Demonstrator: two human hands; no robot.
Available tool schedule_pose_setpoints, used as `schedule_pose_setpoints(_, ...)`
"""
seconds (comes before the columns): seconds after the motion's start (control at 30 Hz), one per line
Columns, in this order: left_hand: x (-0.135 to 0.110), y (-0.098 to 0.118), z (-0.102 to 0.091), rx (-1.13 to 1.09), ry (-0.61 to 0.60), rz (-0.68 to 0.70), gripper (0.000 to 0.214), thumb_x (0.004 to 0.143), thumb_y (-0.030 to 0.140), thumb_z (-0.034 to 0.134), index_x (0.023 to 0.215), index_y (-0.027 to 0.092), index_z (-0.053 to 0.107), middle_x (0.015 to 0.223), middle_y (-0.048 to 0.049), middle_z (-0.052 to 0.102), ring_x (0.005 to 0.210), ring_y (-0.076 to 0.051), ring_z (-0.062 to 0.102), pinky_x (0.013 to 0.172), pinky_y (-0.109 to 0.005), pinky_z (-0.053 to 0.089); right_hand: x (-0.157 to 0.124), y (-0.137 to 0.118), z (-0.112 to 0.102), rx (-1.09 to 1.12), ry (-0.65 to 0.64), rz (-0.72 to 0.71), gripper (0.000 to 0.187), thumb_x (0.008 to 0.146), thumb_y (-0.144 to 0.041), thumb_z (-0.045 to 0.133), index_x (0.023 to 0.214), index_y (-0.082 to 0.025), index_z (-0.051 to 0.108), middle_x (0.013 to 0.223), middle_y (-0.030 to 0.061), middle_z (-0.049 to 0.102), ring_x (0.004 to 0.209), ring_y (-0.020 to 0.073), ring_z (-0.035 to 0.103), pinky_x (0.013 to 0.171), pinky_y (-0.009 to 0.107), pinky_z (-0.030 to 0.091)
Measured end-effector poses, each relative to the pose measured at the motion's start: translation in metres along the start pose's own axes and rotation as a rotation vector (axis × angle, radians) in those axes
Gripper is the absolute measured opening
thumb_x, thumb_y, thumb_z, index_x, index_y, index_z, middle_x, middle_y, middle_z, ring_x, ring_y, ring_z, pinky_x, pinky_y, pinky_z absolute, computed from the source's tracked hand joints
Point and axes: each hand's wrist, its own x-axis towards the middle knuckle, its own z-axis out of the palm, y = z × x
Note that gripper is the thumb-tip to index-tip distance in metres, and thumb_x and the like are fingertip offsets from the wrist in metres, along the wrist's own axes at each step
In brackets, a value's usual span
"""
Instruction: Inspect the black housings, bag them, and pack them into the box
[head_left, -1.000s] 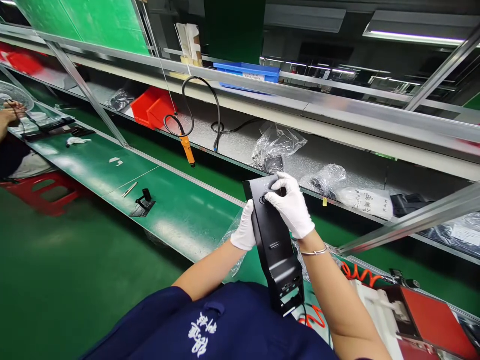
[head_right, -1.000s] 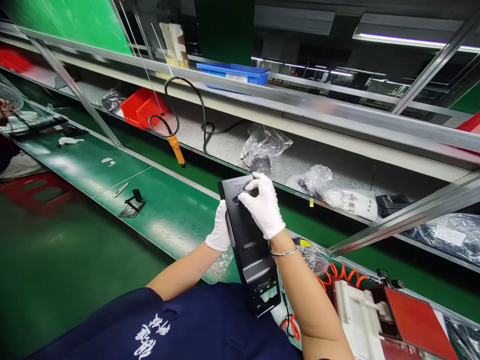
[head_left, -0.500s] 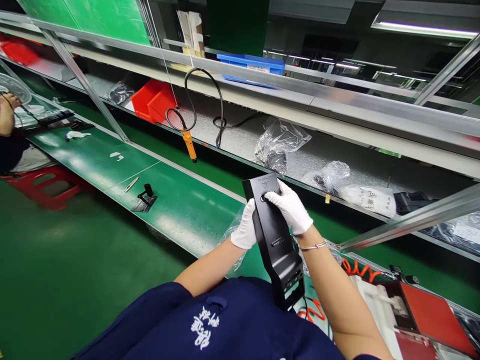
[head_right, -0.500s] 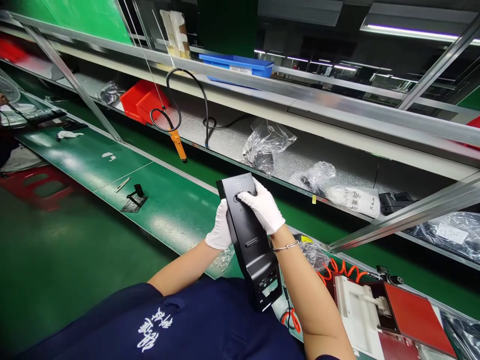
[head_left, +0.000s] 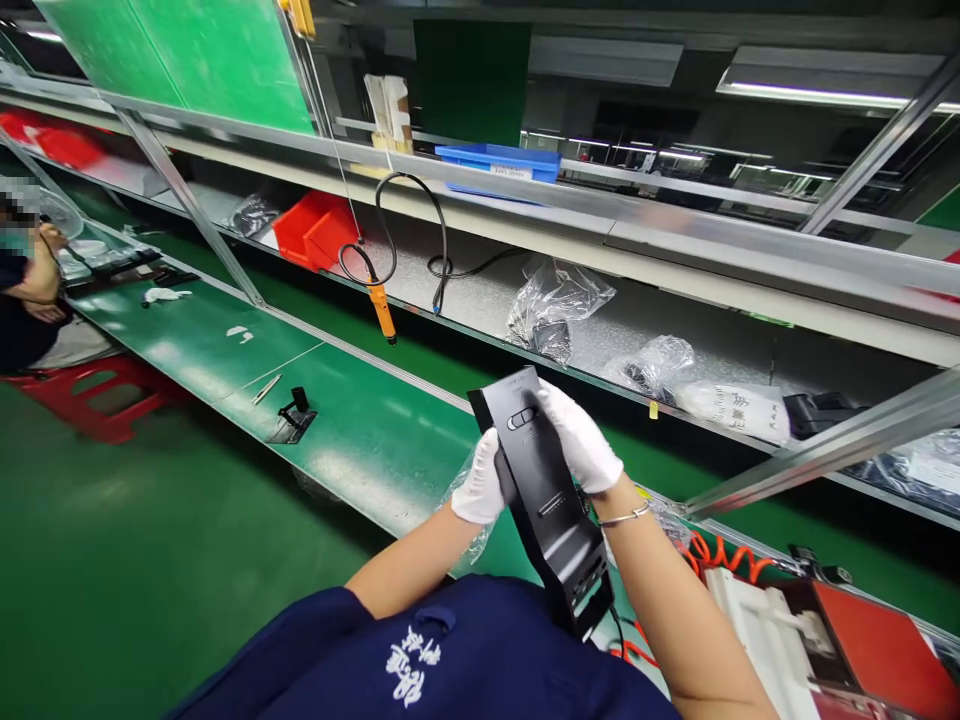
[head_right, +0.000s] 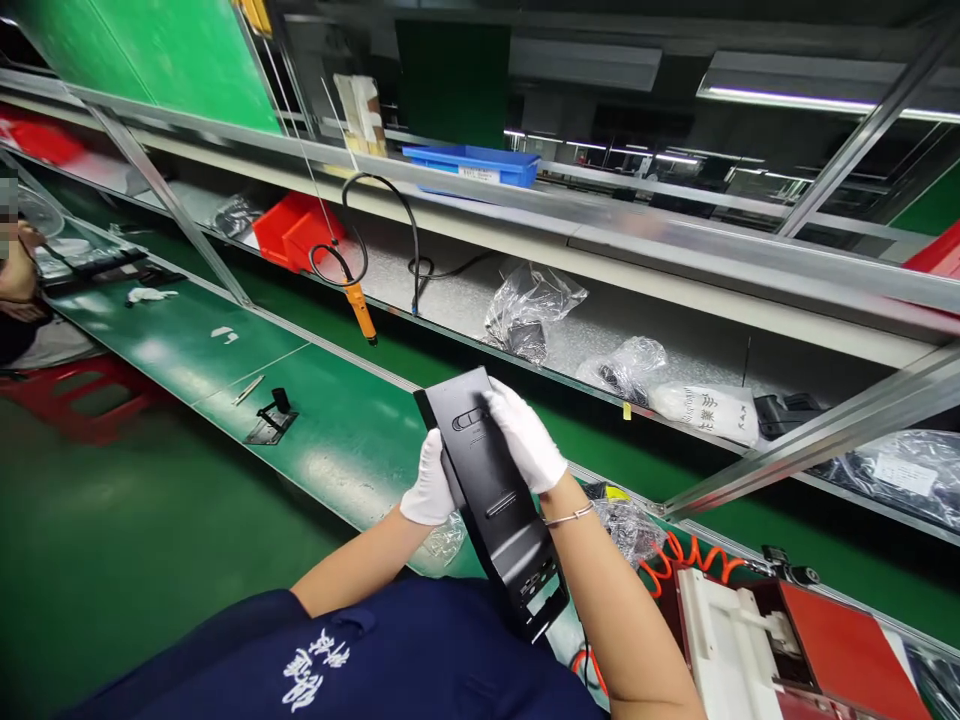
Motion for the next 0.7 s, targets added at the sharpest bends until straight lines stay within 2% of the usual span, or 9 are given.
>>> schedule_pose_setpoints(0.1,0.002,0.0,-0.004,0.007,-0.044,0.034,0.055,0.081,0.062,0.069,0.113,0.017,0.072,0.115,-0.012,0.077,0.138,-0.034,0.054,0.121,-0.049,0.039,-0.005,-0.001,-0.004,0.044,0.005,-0.036,0.068,0.093,-0.074,0.041,0.135,-0.025,0.062,0.143,0.0086,0.062,0.131,0.0211,0.06,0.116,0.041,0.045)
schedule_pose_setpoints(0.2,0.001,-0.004,-0.006,0.027,-0.104,0.061,0.058,0.077,0.064,0.072,0.112,0.017,0.074,0.119,-0.0123,0.076,0.142,-0.034,0.05,0.121,-0.047,0.04,-0.015,-0.007,0.001,-0.204,0.107,-0.148,0.07,0.091,-0.074,0.045,0.135,-0.023,0.062,0.147,0.0095,0.059,0.14,0.0238,0.052,0.123,0.043,0.037)
schedule_pose_setpoints(0.27,0.001,-0.007,-0.007,0.031,-0.121,0.09,0.057,0.075,0.063,0.075,0.113,0.02,0.074,0.125,-0.0096,0.074,0.145,-0.031,0.047,0.122,-0.041,0.04,-0.02,-0.011,0.008,-0.397,0.193,-0.186,0.072,0.089,-0.073,0.047,0.137,-0.021,0.06,0.148,0.0131,0.057,0.142,0.029,0.049,0.124,0.049,0.033)
schedule_pose_setpoints(0.4,-0.001,-0.013,-0.01,0.039,-0.143,0.15,0.051,0.081,0.056,0.073,0.118,0.021,0.074,0.131,-0.0065,0.072,0.147,-0.028,0.044,0.122,-0.033,0.04,-0.025,-0.013,0.019,-0.591,0.299,-0.159,0.079,0.084,-0.073,0.056,0.145,-0.022,0.053,0.143,0.0178,0.058,0.133,0.0383,0.055,0.113,0.056,0.042)
schedule_pose_setpoints(0.57,-0.006,-0.016,-0.01,0.01,-0.081,0.174,0.043,0.085,0.042,0.072,0.124,0.026,0.072,0.133,-0.002,0.071,0.148,-0.026,0.042,0.125,-0.036,0.037,-0.023,-0.007,0.019,-0.648,0.285,-0.157,0.072,0.091,-0.069,0.047,0.143,-0.019,0.052,0.134,0.0191,0.064,0.12,0.0376,0.063,0.102,0.053,0.049)
schedule_pose_setpoints(0.7,-0.005,-0.016,-0.003,0.005,-0.085,0.144,0.047,0.084,0.044,0.073,0.126,0.023,0.07,0.135,-0.0036,0.07,0.149,-0.027,0.041,0.126,-0.038,0.035,-0.016,0.001,0.015,-0.668,0.321,-0.165,0.064,0.095,-0.063,0.038,0.136,-0.018,0.056,0.129,0.0192,0.066,0.119,0.0365,0.063,0.103,0.053,0.048)
